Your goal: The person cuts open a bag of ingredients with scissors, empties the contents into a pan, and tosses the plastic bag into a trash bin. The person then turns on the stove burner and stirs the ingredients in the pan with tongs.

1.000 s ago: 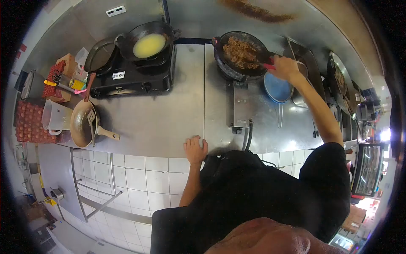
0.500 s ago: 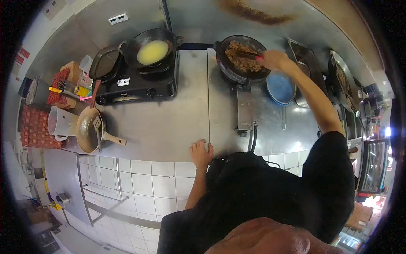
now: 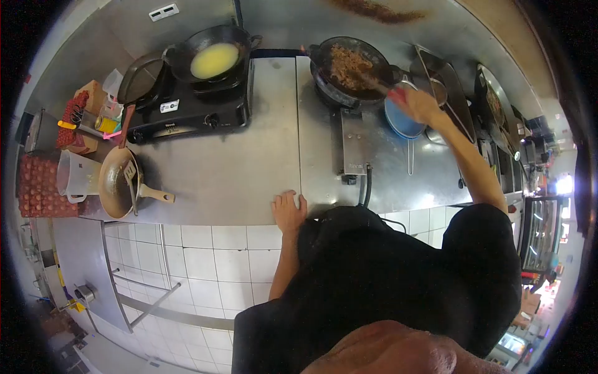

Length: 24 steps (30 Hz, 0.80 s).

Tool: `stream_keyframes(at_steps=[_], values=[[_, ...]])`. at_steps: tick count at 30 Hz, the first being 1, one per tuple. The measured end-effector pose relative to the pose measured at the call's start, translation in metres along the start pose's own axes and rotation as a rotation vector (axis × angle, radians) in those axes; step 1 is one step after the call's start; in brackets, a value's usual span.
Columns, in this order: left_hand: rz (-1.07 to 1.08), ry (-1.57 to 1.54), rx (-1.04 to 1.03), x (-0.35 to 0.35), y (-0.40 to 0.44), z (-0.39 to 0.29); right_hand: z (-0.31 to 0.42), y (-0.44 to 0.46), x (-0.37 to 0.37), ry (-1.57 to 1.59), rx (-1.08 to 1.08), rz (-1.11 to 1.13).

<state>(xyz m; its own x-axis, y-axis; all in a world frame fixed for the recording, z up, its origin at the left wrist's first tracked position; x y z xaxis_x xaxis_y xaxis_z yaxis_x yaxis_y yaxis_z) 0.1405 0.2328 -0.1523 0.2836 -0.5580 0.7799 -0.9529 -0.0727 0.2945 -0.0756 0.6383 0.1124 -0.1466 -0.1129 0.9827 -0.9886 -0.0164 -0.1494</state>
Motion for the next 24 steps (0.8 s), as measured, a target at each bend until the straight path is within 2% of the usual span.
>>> stream_keyframes(at_steps=[2, 5, 8, 11, 20, 24], values=[[-0.016, -0.003, -0.006, 0.003, 0.001, -0.002, -0.017, -0.019, -0.042, -0.025, 0.025, 0.045], [0.012, 0.004, 0.001, 0.000, 0.001, -0.001, -0.023, -0.040, -0.038, 0.071, -0.102, -0.094], [0.009, -0.005, -0.005, 0.003, 0.002, -0.004, -0.034, -0.049, -0.065, 0.131, -0.023, -0.093], [0.044, -0.007, -0.001, -0.002, 0.000, -0.002, -0.033, -0.058, -0.060, 0.171, -0.095, -0.166], [0.069, -0.024, 0.001, -0.003, 0.000, -0.005, -0.049, -0.076, -0.070, 0.240, -0.113, -0.224], [0.087, -0.079, 0.015, -0.005, -0.001, -0.005, -0.049, -0.085, -0.052, 0.162, -0.162, -0.212]])
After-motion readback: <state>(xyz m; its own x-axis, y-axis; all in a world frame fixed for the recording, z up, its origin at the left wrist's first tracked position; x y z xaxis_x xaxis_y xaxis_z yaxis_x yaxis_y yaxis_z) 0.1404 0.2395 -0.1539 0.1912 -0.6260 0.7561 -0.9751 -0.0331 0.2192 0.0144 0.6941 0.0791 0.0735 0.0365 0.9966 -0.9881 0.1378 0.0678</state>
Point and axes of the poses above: each hand's wrist, its own y-axis towards the middle knuckle, its own x-axis out of the back of the hand, z = x × y, the point moved 9 cm from there along y, towards the middle knuckle, and after that the axes turned 3 degrees about x, right-handed, at the moved point
